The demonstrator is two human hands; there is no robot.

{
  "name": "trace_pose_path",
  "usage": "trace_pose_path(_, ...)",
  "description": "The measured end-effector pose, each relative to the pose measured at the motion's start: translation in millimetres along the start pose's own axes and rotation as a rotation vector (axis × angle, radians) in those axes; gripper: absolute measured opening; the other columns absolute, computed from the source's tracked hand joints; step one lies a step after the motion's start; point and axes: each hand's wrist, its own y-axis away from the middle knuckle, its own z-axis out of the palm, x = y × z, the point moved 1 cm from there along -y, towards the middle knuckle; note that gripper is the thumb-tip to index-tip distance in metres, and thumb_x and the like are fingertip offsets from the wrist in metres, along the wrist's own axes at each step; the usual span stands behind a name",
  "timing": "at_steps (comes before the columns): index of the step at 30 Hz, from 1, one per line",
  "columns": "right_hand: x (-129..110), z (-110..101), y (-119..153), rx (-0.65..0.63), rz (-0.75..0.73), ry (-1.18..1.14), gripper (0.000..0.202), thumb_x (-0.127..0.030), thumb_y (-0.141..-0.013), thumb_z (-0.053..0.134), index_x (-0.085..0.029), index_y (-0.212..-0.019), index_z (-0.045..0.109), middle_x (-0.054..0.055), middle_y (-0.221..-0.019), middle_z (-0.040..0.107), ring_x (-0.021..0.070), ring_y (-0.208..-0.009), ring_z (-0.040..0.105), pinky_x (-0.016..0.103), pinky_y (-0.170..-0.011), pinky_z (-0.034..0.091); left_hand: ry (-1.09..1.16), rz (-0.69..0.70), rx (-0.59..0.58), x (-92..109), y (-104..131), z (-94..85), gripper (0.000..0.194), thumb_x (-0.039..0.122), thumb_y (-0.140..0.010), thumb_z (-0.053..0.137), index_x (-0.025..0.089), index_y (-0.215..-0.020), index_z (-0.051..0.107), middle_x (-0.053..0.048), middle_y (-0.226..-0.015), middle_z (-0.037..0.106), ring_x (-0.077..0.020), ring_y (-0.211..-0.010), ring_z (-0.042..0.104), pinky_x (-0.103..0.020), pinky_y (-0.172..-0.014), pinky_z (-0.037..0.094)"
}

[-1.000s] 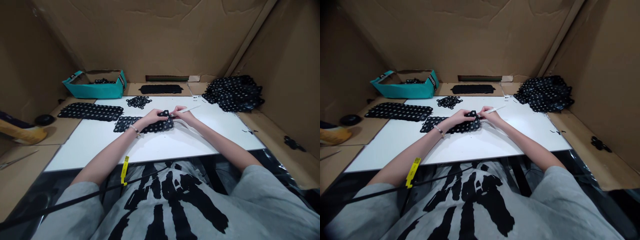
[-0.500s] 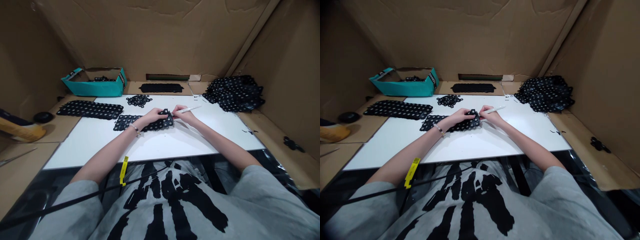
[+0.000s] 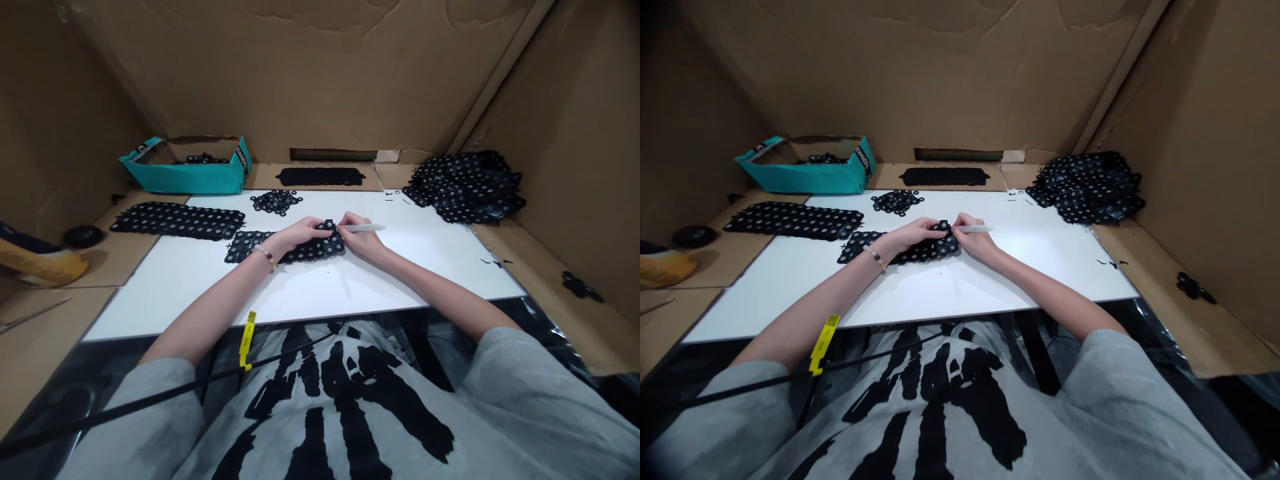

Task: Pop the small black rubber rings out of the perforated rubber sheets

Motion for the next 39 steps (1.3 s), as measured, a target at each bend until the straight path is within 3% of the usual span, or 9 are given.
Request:
trace_pose_path(9, 4, 1, -4, -0.008, 0.019, -0.011, 0.013, -0.031, -0.082, 0.056, -0.023, -0.072, 0.054, 0.0, -0.071, 0.065, 0.0185, -0.07, 0.057, 0.03, -0.067, 0.04, -0.004, -0.02, -0.025, 1, 1, 0.7, 0.041, 0.055, -0.066, 0.08, 0.018, -0.075, 0.065, -0.002, -0.074, 0.066, -0.0204, -0.073, 0.058, -0.032, -0.068, 0.043)
trace_pose_path(14, 7, -6, -6, -0.012, 0.049, -0.069, 0.012, -0.03, -0.079, 0.059, -0.022, -0.071, 0.057, 0.0, -0.071, 0.065, 0.018, -0.071, 0.058, 0.03, -0.066, 0.042, -0.226, 0.068, 0.065, 4, 0, -2.8, 0.041, 0.057, -0.074, 0.074, 0.017, -0.074, 0.065, -0.002, -0.073, 0.065, -0.0196, -0.071, 0.055, -0.032, -0.068, 0.04)
trace_pose_path(18, 12, -13, -13, -0.026, 0.187, -0.267, 0.012, -0.03, -0.073, 0.065, -0.021, -0.068, 0.058, 0.0, -0.07, 0.066, 0.0181, -0.07, 0.062, 0.031, -0.068, 0.049, -0.36, 0.142, 0.181, 1, -2, -9.2, 0.041, 0.057, -0.076, 0.07, 0.017, -0.082, 0.067, -0.004, -0.082, 0.068, -0.0216, -0.08, 0.057, -0.032, -0.074, 0.04)
trace_pose_path(23, 10, -12, -16, -0.076, 0.351, -0.538, 0.017, -0.033, -0.066, 0.069, -0.021, -0.064, 0.057, 0.001, -0.071, 0.066, 0.0164, -0.072, 0.062, 0.029, -0.067, 0.052, -0.343, 0.158, 0.194, -5, -5, -6.1, 0.037, 0.053, -0.077, 0.067, 0.017, -0.08, 0.068, -0.003, -0.08, 0.068, -0.0219, -0.081, 0.059, -0.033, -0.078, 0.042)
trace_pose_path(30, 10, -1, -14, 0.037, 0.291, -0.469, 0.013, -0.03, -0.065, 0.064, -0.022, -0.064, 0.054, -0.004, -0.063, 0.055, 0.0128, -0.064, 0.05, 0.025, -0.062, 0.043, -0.197, 0.174, 0.136, -9, -8, 1.4, 0.041, 0.055, -0.075, 0.073, 0.016, -0.09, 0.072, -0.008, -0.097, 0.075, -0.0254, -0.095, 0.063, -0.036, -0.091, 0.044)
trace_pose_path(34, 13, -2, -14, -0.006, 0.268, -0.415, 0.014, -0.032, -0.068, 0.064, -0.022, -0.066, 0.053, -0.003, -0.063, 0.054, 0.0139, -0.065, 0.049, 0.027, -0.062, 0.041, -0.161, 0.138, 0.119, -13, -10, -0.1, 0.045, 0.058, -0.074, 0.072, 0.016, -0.09, 0.074, -0.007, -0.095, 0.074, -0.0243, -0.091, 0.062, -0.036, -0.089, 0.044)
trace_pose_path(39, 5, -5, -7, -0.031, 0.106, -0.201, 0.015, -0.033, -0.076, 0.06, -0.022, -0.069, 0.054, -0.002, -0.068, 0.057, 0.0158, -0.068, 0.05, 0.029, -0.063, 0.038, -0.105, 0.062, 0.075, -15, -9, 0.9, 0.047, 0.06, -0.074, 0.071, 0.015, -0.089, 0.075, -0.004, -0.087, 0.073, -0.0227, -0.084, 0.06, -0.035, -0.082, 0.043)
